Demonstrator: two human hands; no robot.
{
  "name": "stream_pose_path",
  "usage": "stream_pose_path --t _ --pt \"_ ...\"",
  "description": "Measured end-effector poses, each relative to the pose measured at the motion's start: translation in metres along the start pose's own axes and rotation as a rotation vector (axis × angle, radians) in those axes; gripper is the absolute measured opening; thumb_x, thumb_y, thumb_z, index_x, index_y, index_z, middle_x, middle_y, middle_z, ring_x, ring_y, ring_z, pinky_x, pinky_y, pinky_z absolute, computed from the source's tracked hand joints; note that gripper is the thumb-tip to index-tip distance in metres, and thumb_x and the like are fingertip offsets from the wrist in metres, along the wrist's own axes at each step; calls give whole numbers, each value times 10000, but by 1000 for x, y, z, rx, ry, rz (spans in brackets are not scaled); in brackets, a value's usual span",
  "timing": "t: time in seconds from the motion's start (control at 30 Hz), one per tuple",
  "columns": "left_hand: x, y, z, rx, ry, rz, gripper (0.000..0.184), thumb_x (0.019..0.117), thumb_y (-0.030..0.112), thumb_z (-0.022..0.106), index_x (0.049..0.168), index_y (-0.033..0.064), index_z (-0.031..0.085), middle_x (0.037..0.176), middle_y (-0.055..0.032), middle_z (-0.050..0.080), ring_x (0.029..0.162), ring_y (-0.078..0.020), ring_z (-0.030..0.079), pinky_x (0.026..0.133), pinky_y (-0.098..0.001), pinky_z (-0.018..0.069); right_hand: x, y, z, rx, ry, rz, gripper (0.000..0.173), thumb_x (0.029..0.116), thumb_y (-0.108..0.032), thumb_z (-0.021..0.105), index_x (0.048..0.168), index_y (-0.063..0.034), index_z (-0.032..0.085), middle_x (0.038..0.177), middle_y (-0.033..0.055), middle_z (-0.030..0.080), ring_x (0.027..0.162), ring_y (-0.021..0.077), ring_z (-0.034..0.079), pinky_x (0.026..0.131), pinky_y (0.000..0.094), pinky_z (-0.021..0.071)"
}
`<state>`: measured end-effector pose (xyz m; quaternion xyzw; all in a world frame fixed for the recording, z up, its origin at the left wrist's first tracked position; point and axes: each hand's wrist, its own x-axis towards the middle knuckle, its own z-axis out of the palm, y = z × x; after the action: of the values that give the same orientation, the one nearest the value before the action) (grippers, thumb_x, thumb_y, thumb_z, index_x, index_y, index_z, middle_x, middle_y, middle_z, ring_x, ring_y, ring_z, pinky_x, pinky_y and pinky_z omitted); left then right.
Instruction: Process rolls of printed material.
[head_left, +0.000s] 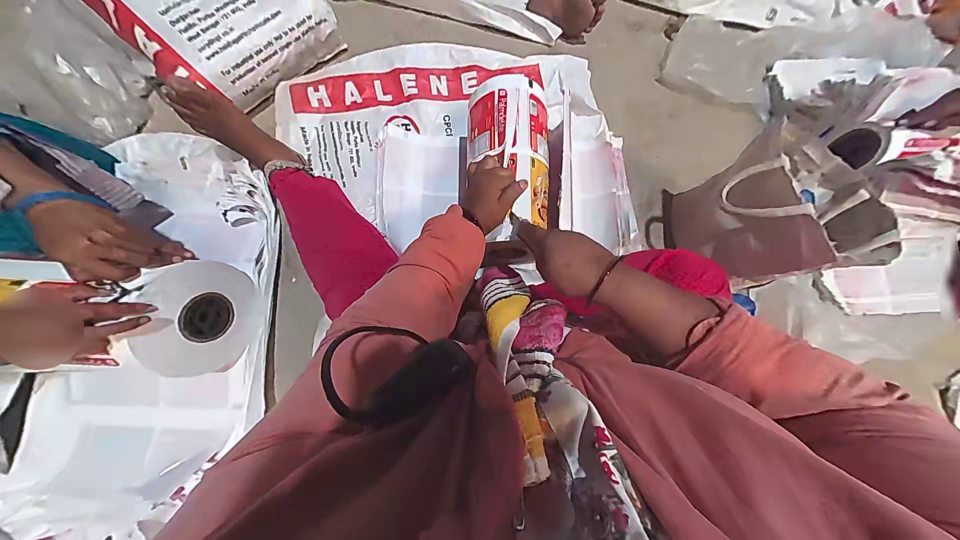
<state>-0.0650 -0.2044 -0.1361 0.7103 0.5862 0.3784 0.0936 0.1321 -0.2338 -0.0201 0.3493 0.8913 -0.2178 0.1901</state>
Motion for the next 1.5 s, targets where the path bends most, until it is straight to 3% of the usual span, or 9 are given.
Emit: stream_pose_path --t 0.07,0.17,0.33,0.47,0.7,0.87,1.17,1.33,1.5 --pt "-5 -3 1 -23 12 4 558 1054 340 405 715 -15 669 807 -157 687 1025 -381 628 1001 -580 387 -9 -4 3 -43 -69 -11 582 1043 -124 470 1606 -137 324 1124 227 676 1030 428 677 845 613 543" --pt "-9 -10 4 -164 127 -59 517 1037 253 399 711 -58 654 793 -187 681 986 -351 660 1037 -514 436 -33 2 -10 -30 -125 -187 419 1060 -146 511 1478 -116 510 1155 199 689 1000 396 695 847 591 553" --pt "-16 -6 2 -555 258 -380 380 1037 145 400 919 -123 642 839 -132 617 823 -152 582 828 -336 504 -30 8 -49 165 36 -53 486 1086 -147 493 1566 -157 419 1051 183 708 848 333 702 779 547 568" --pt "-14 -7 -3 -815 380 -520 325 1010 145 318 712 136 448 642 98 409 620 -4 406 652 -216 383 26 34 -72 377 80 119 492 1110 -192 432 1597 -189 365 971 153 660 551 217 581 549 421 542" --pt "-25 -71 -2 -1302 351 -183 556 1052 299 144 556 274 393 520 155 439 519 34 430 541 -173 358 123 60 -111 373 238 240 513 1088 -173 436 1595 -170 357 1036 180 679 630 252 619 608 450 546" --pt "-25 -61 -4 -1385 337 -265 508 1017 215 153 562 288 367 518 159 408 504 38 400 524 -164 334 181 57 -132 218 272 211 478 1081 -166 422 1557 -127 420 1188 237 673 918 385 698 820 591 556" --pt "-23 -46 0 -1386 387 -295 430 1001 151 212 626 273 383 561 141 405 540 17 411 550 -172 358 207 54 -144 73 144 219 420 1124 -282 369 1451 -66 520 1099 239 667 825 365 690 758 561 569" --pt "-22 -51 -2 -1352 401 -238 437 1002 169 209 610 274 373 554 143 400 534 22 400 545 -173 344 171 52 -162 86 -25 153 438 1120 -361 414 1487 -145 521 870 131 664 539 189 533 531 366 480" --pt "-22 -63 8 -1457 454 -121 488 1004 165 198 558 263 370 518 139 413 511 19 413 537 -184 345 173 58 -158 196 185 251 455 1121 -342 398 1537 -170 466 1012 174 681 613 233 592 603 424 529"
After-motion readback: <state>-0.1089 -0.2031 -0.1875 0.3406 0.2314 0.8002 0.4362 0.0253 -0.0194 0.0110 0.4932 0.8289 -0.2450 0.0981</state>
